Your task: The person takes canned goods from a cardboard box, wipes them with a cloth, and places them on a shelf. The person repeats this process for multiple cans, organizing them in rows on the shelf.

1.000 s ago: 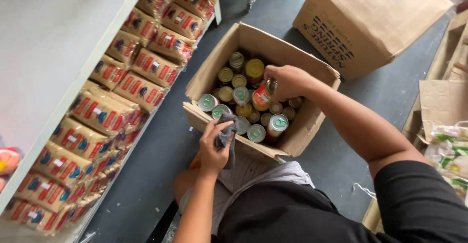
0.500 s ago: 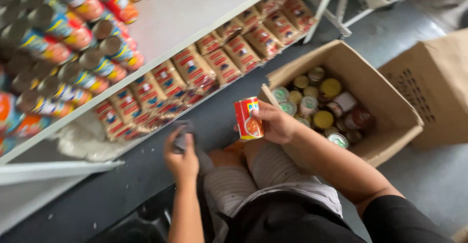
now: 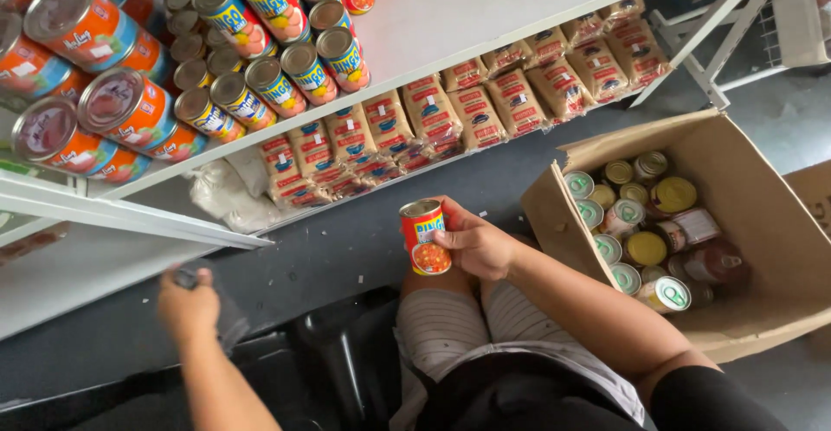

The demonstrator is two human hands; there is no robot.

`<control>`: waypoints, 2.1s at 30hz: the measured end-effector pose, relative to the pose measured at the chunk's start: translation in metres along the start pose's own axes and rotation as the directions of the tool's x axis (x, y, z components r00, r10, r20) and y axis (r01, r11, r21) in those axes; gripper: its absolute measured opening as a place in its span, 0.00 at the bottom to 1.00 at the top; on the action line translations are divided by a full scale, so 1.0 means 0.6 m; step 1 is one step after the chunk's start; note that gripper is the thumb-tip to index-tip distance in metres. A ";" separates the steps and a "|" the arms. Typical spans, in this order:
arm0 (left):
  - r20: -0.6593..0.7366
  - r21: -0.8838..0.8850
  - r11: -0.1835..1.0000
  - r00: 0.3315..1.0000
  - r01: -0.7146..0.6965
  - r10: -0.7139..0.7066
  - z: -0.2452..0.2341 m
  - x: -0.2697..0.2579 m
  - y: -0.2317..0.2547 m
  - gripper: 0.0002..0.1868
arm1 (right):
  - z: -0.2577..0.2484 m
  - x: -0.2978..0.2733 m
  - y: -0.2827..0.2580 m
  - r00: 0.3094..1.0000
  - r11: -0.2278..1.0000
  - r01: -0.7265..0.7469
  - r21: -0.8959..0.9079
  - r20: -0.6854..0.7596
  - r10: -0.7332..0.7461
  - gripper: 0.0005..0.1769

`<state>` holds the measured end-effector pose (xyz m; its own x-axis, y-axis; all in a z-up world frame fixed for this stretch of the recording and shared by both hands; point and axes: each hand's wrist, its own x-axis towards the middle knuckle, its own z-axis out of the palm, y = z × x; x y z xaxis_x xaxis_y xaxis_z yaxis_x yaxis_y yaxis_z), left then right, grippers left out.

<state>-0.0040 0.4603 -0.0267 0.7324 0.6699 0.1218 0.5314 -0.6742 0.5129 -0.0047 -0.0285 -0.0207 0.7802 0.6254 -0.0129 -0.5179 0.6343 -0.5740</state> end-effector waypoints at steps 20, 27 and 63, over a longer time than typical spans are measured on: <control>-0.048 -0.481 0.350 0.423 -0.804 0.905 0.029 -0.302 0.429 0.23 | -0.009 0.001 0.000 0.959 0.757 0.107 -0.645 -0.134 -0.250 0.42; 0.120 -0.482 0.313 0.292 -0.818 0.949 0.000 -0.278 0.420 0.22 | 0.013 -0.005 -0.024 0.905 0.269 0.205 -0.941 0.078 -0.419 0.46; -0.132 -0.647 0.476 0.703 -0.595 0.699 0.087 -0.304 0.392 0.18 | -0.022 0.092 -0.013 0.962 0.962 0.262 -0.078 -0.055 -0.267 0.36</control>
<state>0.0098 0.1636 0.0275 0.8300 0.0403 0.5563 -0.4587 -0.5183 0.7218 0.0470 -0.0052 -0.0277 0.9081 0.4077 0.0957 -0.2663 0.7385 -0.6194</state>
